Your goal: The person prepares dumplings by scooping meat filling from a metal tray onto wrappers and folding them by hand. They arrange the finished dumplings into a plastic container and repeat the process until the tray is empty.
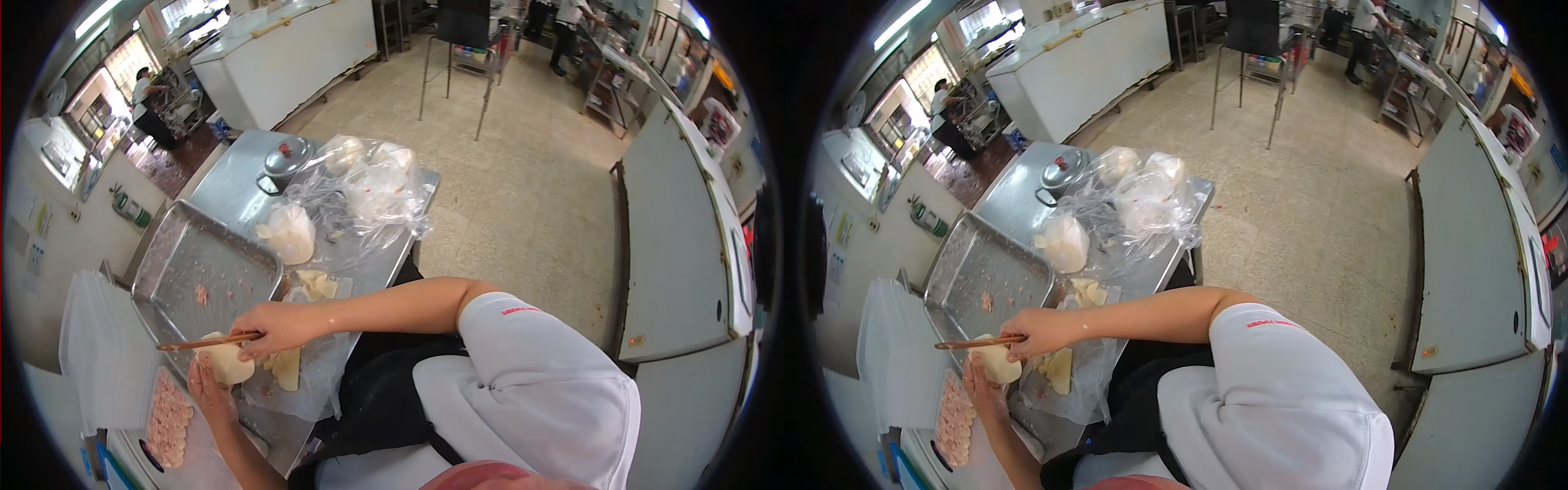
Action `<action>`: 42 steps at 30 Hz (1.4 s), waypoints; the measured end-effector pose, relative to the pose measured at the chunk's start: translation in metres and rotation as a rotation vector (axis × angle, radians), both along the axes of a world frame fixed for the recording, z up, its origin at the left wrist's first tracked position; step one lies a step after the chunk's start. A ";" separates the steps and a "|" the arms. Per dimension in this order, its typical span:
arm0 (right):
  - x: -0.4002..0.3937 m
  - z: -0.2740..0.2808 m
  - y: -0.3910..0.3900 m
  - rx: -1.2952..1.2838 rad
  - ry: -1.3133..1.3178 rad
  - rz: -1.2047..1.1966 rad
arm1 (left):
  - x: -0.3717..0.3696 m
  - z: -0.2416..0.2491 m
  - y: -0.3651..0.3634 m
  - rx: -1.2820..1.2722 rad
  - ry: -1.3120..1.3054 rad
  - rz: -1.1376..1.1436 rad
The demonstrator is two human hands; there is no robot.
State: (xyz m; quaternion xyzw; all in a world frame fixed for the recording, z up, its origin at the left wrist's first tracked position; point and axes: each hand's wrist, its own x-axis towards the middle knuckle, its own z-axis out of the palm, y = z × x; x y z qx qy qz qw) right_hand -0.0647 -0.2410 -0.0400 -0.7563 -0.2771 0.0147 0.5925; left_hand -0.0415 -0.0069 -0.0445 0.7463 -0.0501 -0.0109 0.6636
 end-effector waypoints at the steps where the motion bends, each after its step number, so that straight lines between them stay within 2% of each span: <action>1: 0.003 0.000 0.006 0.007 0.001 0.018 | -0.011 0.010 -0.005 -0.145 -0.039 -0.059; 2: 0.007 -0.001 0.012 0.002 0.007 0.034 | -0.017 0.017 -0.006 -0.287 -0.081 -0.113; 3: 0.011 -0.001 0.020 0.000 0.012 0.056 | -0.017 0.018 -0.002 -0.274 -0.083 -0.084; 5: 0.013 -0.009 0.025 0.024 0.010 0.116 | -0.018 0.016 0.010 0.030 -0.208 -0.137; 6: 0.013 -0.015 0.025 0.037 0.008 0.139 | -0.019 0.016 0.013 0.048 -0.206 -0.098; 8: 0.013 -0.027 0.019 0.015 -0.077 0.124 | -0.021 0.014 0.016 0.251 -0.352 -0.085; 9: 0.010 -0.023 0.011 -0.010 -0.022 0.144 | -0.020 0.008 0.021 0.273 -0.350 -0.044; 11: 0.007 -0.029 -0.001 -0.001 0.040 0.144 | -0.016 -0.004 0.030 0.041 -0.126 0.100; 13: 0.002 -0.029 -0.004 0.049 0.034 0.153 | -0.014 -0.005 0.023 -0.229 0.021 0.065; 15: -0.009 -0.014 -0.004 0.208 0.249 0.147 | -0.024 0.001 0.005 -0.141 0.072 -0.037; 16: -0.007 -0.019 0.000 0.220 0.235 0.175 | -0.030 0.008 -0.005 0.093 0.102 -0.020; 17: -0.004 -0.027 0.005 0.277 0.217 0.174 | -0.030 -0.002 -0.012 0.241 -0.048 -0.034; 18: -0.001 -0.032 0.010 0.333 0.201 0.170 | -0.032 -0.003 -0.023 0.255 -0.064 -0.014; 20: 0.003 -0.032 0.012 0.382 0.218 0.173 | -0.036 -0.001 -0.042 0.362 -0.366 -0.034; 21: 0.003 -0.030 0.011 0.420 0.252 0.150 | -0.036 -0.001 -0.046 0.374 -0.372 -0.016; 23: 0.005 -0.026 0.004 0.353 0.260 0.121 | -0.033 -0.004 -0.051 0.428 -0.476 0.095; 26: 0.008 -0.019 -0.003 0.225 0.226 0.048 | -0.028 -0.011 -0.046 0.515 -0.386 0.115; 27: 0.008 -0.016 -0.006 0.209 0.232 0.042 | -0.029 -0.012 -0.050 0.423 -0.433 0.114; 31: -0.001 -0.011 -0.009 0.243 0.283 0.077 | -0.031 -0.014 -0.057 0.331 -0.442 0.141; 35: -0.012 -0.003 -0.020 0.275 0.279 0.048 | -0.021 -0.020 -0.050 0.221 -0.218 0.133; 37: -0.013 -0.006 -0.032 0.208 0.246 0.045 | -0.016 -0.017 -0.048 0.165 -0.094 0.127; 39: -0.012 -0.019 -0.045 0.153 0.239 0.028 | -0.010 0.002 -0.046 -0.361 -0.006 -0.005; 42: -0.017 -0.026 -0.060 0.118 0.237 -0.003 | 0.010 0.027 -0.018 -0.336 -0.025 -0.091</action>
